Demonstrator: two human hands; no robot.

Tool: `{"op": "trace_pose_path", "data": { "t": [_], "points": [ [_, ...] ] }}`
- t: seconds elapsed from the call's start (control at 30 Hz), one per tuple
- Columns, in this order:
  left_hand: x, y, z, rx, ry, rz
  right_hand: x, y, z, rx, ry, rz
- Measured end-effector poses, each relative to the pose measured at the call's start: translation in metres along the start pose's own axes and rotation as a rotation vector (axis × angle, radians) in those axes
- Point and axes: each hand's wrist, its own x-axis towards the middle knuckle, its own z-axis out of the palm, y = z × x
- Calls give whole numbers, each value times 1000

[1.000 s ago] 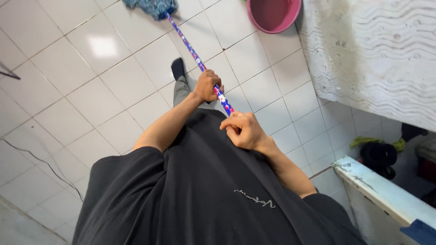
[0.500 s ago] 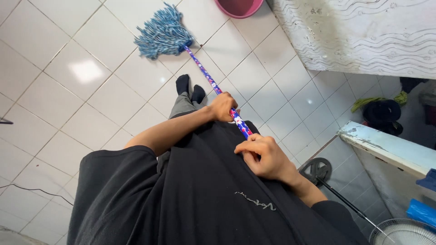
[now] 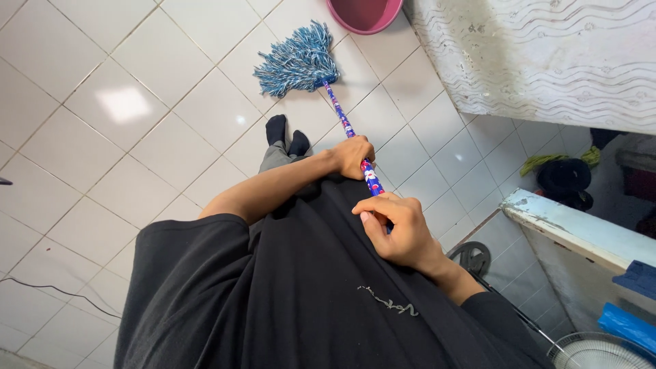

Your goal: The person is mopping a tiled floor area using a string mop and a bucket.

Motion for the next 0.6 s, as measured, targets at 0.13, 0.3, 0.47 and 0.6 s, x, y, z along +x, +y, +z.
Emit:
{"op": "trace_pose_path", "data": {
  "t": [0.13, 0.3, 0.47, 0.6],
  "points": [
    [-2, -1, -16, -6, 1, -30, 8, -1, -1, 50, 31, -74],
    [-8, -12, -30, 71, 82, 2, 20, 9, 4, 164, 67, -234],
    [-13, -28, -40, 120, 139, -13, 35, 16, 9, 282, 46, -390],
    [-14, -45, -47, 189, 214, -36, 41, 35, 15, 383, 15, -465]
  ]
}}
